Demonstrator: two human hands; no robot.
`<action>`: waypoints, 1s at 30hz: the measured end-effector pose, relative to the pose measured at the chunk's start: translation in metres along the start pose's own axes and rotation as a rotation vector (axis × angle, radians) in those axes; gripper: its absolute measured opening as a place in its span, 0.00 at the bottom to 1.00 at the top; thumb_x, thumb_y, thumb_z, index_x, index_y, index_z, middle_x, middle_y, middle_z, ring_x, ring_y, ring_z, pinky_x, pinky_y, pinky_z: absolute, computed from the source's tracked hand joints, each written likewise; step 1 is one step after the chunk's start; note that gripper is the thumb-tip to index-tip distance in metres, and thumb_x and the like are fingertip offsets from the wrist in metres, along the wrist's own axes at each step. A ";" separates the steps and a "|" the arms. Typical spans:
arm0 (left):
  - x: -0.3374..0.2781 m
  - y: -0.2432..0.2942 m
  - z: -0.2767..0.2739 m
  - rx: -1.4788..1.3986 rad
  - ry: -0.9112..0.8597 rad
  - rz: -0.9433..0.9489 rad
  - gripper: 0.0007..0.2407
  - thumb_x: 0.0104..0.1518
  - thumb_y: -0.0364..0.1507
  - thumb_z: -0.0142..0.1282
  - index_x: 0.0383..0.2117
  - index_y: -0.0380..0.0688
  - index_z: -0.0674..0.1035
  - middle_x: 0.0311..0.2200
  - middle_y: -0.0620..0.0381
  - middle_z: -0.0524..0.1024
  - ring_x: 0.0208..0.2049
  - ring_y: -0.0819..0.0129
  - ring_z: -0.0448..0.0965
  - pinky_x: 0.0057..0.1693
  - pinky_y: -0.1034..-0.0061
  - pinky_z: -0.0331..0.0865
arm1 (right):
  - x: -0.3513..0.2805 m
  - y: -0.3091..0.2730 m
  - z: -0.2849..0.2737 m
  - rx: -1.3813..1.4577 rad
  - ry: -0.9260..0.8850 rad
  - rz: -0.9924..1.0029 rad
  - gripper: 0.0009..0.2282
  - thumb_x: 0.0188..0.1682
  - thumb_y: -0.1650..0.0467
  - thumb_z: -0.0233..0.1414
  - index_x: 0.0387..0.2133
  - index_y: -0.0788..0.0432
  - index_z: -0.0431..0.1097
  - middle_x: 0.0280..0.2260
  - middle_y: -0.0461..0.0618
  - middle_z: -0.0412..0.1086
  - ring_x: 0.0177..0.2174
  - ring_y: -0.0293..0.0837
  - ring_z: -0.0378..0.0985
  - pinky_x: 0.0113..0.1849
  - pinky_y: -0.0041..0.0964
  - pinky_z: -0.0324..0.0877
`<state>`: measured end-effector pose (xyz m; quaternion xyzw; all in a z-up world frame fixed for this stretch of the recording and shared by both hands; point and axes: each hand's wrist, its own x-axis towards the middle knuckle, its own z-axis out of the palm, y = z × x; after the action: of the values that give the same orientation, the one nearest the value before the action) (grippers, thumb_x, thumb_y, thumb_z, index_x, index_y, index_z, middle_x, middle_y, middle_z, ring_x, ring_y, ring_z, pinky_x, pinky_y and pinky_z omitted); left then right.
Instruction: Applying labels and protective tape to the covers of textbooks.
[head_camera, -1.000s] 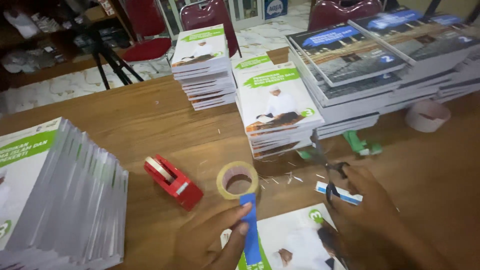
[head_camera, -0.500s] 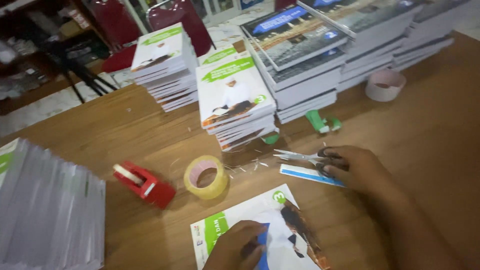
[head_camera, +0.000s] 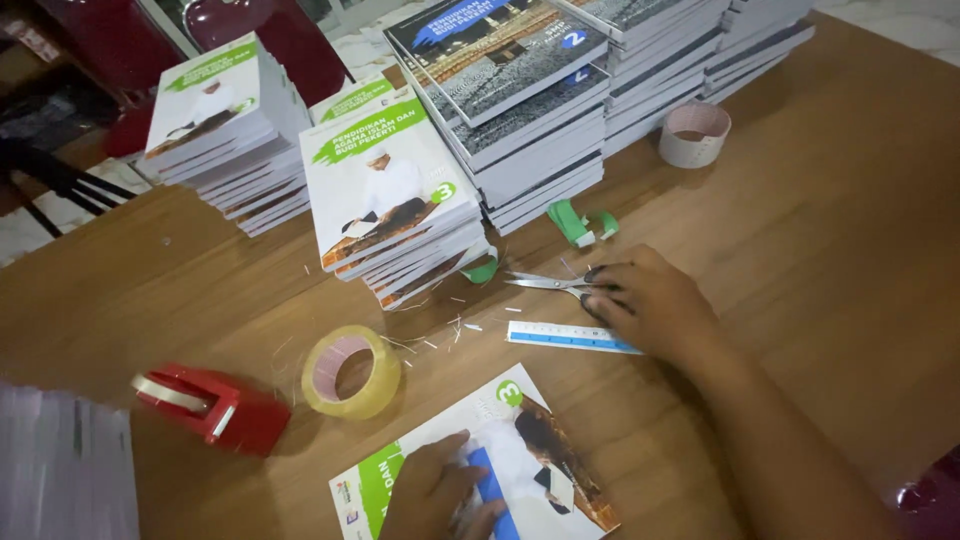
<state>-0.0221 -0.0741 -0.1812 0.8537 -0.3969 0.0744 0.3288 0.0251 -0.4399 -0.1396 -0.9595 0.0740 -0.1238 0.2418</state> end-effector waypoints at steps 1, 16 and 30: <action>0.000 -0.006 0.004 -0.001 0.000 -0.001 0.16 0.49 0.45 0.69 0.27 0.45 0.86 0.48 0.43 0.78 0.45 0.55 0.80 0.51 0.65 0.74 | -0.003 -0.009 -0.005 0.000 -0.001 0.000 0.14 0.46 0.59 0.57 0.42 0.48 0.80 0.45 0.43 0.71 0.38 0.45 0.77 0.41 0.38 0.72; 0.009 0.011 -0.013 0.040 0.062 0.028 0.13 0.50 0.36 0.68 0.37 0.43 0.83 0.45 0.54 0.80 0.44 0.58 0.79 0.52 0.65 0.72 | -0.046 -0.071 0.044 0.412 -0.373 -0.461 0.17 0.39 0.63 0.62 0.42 0.54 0.77 0.43 0.46 0.74 0.45 0.46 0.74 0.44 0.39 0.71; 0.006 0.040 -0.054 0.022 -0.119 -0.154 0.20 0.50 0.36 0.69 0.46 0.37 0.81 0.48 0.50 0.77 0.54 0.54 0.71 0.64 0.56 0.58 | -0.052 -0.091 0.064 0.355 -0.237 -0.544 0.20 0.37 0.61 0.65 0.41 0.57 0.78 0.48 0.50 0.73 0.48 0.51 0.71 0.49 0.46 0.65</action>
<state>-0.0401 -0.0629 -0.1166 0.8881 -0.3480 0.0023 0.3002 0.0007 -0.3214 -0.1611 -0.8948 -0.2358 -0.0822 0.3703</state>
